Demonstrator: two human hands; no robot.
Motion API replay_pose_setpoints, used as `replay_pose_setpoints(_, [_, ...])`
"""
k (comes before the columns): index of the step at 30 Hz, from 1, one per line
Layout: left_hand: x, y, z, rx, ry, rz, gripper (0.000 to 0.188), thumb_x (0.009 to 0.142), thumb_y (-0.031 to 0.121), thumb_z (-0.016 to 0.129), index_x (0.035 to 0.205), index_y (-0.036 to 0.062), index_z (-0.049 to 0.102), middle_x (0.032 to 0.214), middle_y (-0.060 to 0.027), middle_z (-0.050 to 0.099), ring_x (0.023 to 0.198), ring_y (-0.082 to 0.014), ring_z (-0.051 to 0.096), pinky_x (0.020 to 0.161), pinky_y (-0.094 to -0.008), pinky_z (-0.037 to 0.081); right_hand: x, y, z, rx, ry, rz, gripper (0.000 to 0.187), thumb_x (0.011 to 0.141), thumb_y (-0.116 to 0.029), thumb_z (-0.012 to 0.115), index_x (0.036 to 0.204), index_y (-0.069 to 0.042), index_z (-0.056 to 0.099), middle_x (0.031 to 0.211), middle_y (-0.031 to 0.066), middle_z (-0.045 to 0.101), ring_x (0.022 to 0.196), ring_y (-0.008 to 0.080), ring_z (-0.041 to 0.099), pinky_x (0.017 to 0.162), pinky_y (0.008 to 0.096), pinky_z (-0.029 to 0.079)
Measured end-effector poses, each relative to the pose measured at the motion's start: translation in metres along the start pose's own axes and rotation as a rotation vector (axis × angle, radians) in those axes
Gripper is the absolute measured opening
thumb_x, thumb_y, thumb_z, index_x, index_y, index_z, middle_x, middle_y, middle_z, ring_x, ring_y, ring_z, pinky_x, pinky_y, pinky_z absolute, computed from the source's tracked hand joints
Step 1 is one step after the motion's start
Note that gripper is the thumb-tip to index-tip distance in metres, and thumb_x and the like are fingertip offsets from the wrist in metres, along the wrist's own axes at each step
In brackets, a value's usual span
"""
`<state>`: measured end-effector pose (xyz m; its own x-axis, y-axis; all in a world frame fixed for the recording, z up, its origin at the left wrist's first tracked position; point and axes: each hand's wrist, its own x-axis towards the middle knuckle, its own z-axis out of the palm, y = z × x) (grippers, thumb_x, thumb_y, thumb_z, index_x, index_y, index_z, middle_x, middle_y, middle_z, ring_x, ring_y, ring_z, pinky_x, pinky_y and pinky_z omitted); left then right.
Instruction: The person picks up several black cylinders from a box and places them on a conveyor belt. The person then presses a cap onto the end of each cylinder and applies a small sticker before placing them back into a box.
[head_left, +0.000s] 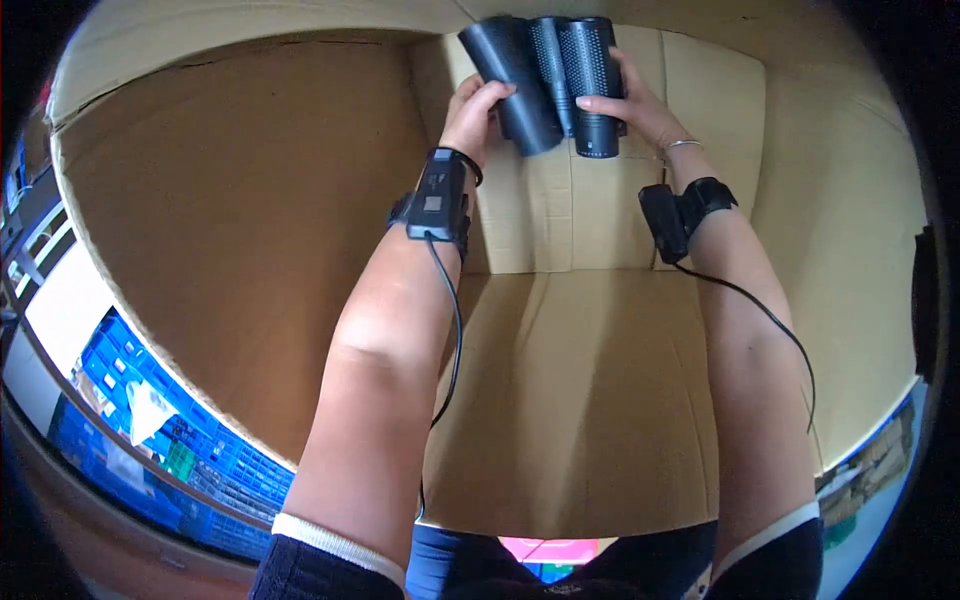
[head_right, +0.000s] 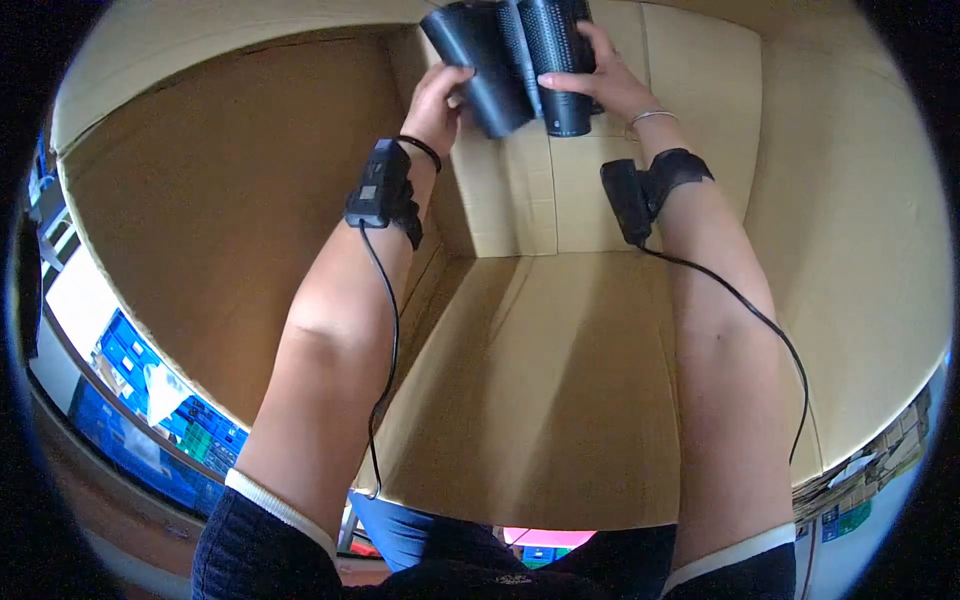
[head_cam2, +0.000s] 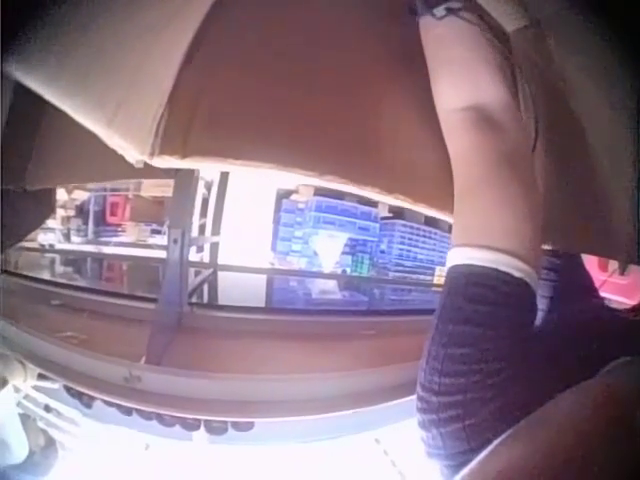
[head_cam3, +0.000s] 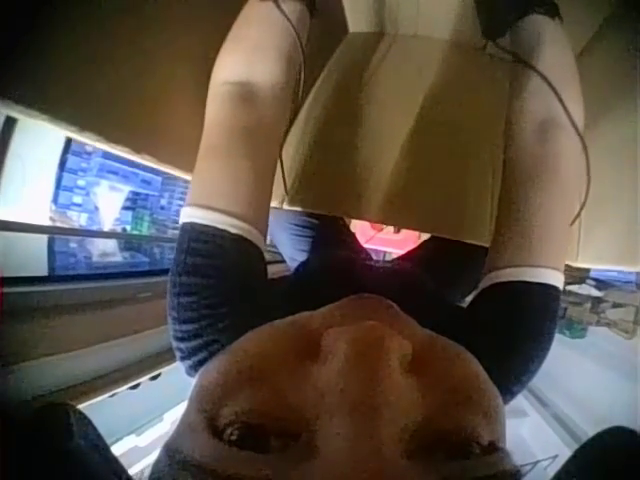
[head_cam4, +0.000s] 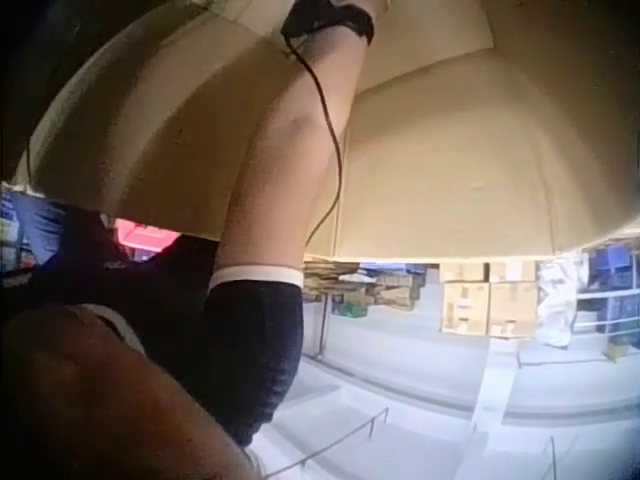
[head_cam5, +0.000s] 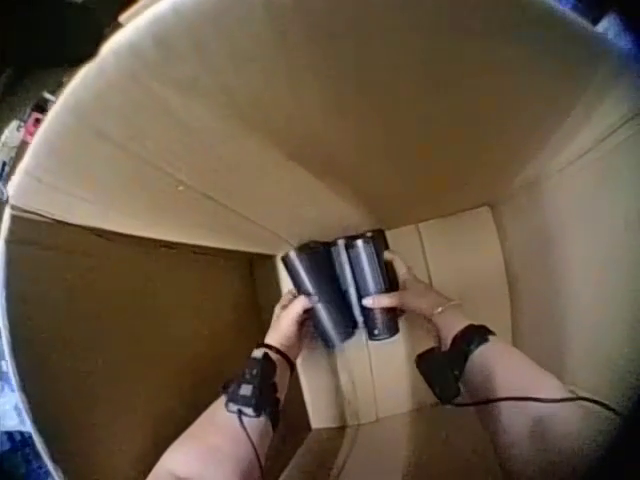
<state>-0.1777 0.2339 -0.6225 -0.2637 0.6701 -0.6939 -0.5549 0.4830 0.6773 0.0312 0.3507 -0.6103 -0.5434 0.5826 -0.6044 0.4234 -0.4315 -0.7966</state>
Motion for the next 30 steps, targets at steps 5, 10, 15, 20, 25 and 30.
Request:
replay_pose_setpoints(5, [-0.002,0.026,0.022,0.121,0.115,-0.116,0.103,0.067,0.041,0.081,0.144,0.013,0.018,0.128,-0.0165,0.047,0.119,-0.0309,0.046,0.096,-0.0474,0.041,-0.001,0.0,-0.008,0.072,0.0,0.126,0.101,0.069,-0.044,0.08,0.147,-0.008,0.026,0.131,0.0164,0.05,0.124,0.0256,0.047,0.103,0.0378,0.038])
replay_pose_setpoints(10, [0.0,0.027,0.017,-0.09,-0.292,-0.313,0.096,0.071,0.056,0.075,0.143,0.0137,0.028,0.136,-0.01,0.043,0.123,-0.0289,0.044,0.099,-0.0494,0.041,-0.011,0.009,-0.007,0.432,-0.181,0.061,0.084,0.078,-0.03,0.074,0.145,-0.008,0.029,0.134,0.0104,0.048,0.122,0.0199,0.048,0.104,0.0352,0.039])
replay_pose_setpoints(15, [-0.021,0.047,0.033,-0.036,-0.353,-0.253,0.099,0.07,0.052,0.078,0.145,0.019,0.023,0.136,-0.0148,0.042,0.125,-0.0309,0.042,0.1,-0.0544,0.039,-0.037,-0.003,-0.017,0.571,-0.116,0.173,0.082,0.079,-0.018,0.071,0.147,-0.009,0.026,0.128,0.005,0.053,0.105,0.0126,0.055,0.091,0.028,0.046])
replay_pose_setpoints(20, [-0.128,0.095,0.077,-0.308,-0.503,-0.056,0.116,0.069,0.023,0.081,0.151,0.0203,0.0,0.139,-0.0097,0.039,0.128,-0.0267,0.039,0.107,-0.0447,0.033,-0.122,-0.063,-0.054,0.531,-0.189,0.161,0.103,0.057,-0.01,0.085,0.144,-0.005,0.031,0.127,0.0049,0.055,0.104,0.014,0.057,0.092,0.0285,0.046])
replay_pose_setpoints(25, [-0.303,0.178,0.102,-0.321,-0.532,0.109,0.134,0.06,0.019,0.085,0.149,0.013,-0.014,0.154,-0.0097,0.009,0.143,-0.0231,0.007,0.115,-0.036,0.008,-0.257,-0.223,-0.035,0.398,-0.411,0.229,0.129,0.031,-0.011,0.096,0.141,0.0,0.031,0.134,0.0083,0.05,0.123,0.0198,0.046,0.104,0.0341,0.036])
replay_pose_setpoints(30, [-0.468,0.237,0.117,-0.23,-0.533,0.154,0.141,0.059,0.029,0.088,0.148,0.0115,-0.02,0.155,-0.0122,0.001,0.143,-0.0257,0.001,0.115,-0.0396,0.006,-0.386,-0.325,-0.017,0.187,-0.495,0.102,0.143,0.031,-0.024,0.099,0.146,-0.002,0.017,0.14,0.0077,0.039,0.127,0.0177,0.038,0.106,0.0327,0.032])
